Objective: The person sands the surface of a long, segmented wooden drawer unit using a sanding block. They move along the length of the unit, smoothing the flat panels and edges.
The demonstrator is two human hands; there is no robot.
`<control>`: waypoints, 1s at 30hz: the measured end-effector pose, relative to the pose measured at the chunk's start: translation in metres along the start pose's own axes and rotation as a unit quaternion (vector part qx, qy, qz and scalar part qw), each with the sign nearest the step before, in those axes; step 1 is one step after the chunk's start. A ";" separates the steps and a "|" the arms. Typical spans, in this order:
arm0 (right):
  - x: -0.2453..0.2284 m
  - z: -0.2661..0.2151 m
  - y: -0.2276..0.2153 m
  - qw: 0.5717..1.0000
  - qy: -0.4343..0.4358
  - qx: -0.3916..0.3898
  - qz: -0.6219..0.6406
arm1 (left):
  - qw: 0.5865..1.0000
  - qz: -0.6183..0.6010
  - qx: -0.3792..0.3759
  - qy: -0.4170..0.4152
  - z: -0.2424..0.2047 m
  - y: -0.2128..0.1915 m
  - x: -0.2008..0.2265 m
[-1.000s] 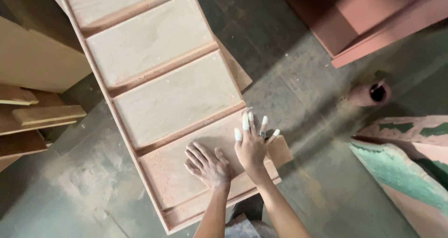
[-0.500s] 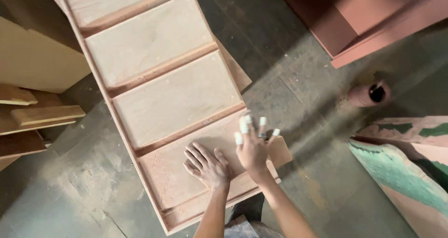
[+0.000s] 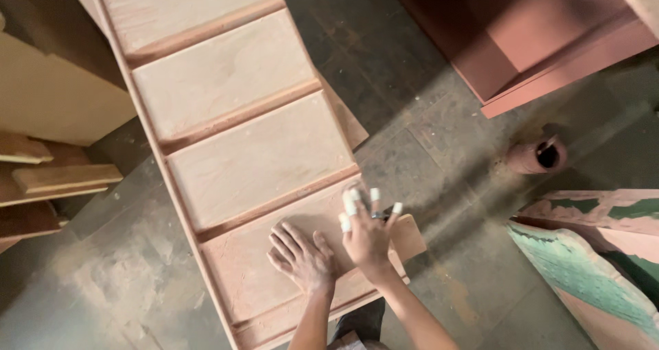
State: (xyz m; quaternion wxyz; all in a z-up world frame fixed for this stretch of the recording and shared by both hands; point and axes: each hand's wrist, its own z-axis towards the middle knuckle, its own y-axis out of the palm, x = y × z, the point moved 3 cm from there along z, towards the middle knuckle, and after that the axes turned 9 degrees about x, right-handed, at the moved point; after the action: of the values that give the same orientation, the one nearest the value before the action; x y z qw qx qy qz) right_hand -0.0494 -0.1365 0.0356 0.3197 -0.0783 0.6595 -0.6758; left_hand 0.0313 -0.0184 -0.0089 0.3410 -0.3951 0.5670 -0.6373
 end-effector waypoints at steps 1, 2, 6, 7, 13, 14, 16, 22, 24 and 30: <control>0.002 0.004 0.000 0.999 0.027 0.018 -0.003 | 1.000 0.000 -0.002 0.002 0.001 0.000 0.000; 0.001 0.004 0.001 0.998 0.056 0.033 -0.007 | 1.000 0.002 -0.006 0.004 0.000 0.000 -0.001; -0.019 -0.009 0.004 0.999 -0.012 0.020 0.022 | 1.000 0.006 0.008 0.020 0.004 -0.005 0.002; -0.010 -0.006 0.003 1.000 0.013 -0.012 -0.005 | 1.000 0.009 -0.010 0.014 0.003 -0.007 0.002; -0.001 0.006 -0.003 0.997 0.040 0.067 0.011 | 0.996 0.058 0.003 0.071 0.010 -0.007 0.007; -0.007 -0.001 -0.005 0.998 0.012 0.060 0.020 | 0.992 0.047 0.064 0.103 0.011 -0.009 0.006; -0.005 -0.006 -0.004 0.999 0.020 -0.037 0.007 | 0.995 0.002 0.010 0.097 0.008 -0.003 0.004; -0.014 -0.002 -0.015 0.997 0.022 0.054 0.046 | 0.993 -0.038 -0.025 0.106 0.005 -0.004 0.005; -0.017 -0.008 -0.014 0.998 -0.033 0.029 0.050 | 0.993 -0.042 -0.032 0.105 0.005 -0.007 0.005; -0.013 -0.004 0.005 0.999 0.041 0.001 -0.005 | 0.993 -0.047 -0.029 0.103 0.006 -0.009 0.006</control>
State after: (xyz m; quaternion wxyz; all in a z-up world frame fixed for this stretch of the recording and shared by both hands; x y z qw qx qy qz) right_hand -0.0398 -0.1259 0.0340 0.2891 -0.0534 0.6706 -0.6811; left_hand 0.0344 -0.0251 0.0009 0.2391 -0.3631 0.5982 -0.6732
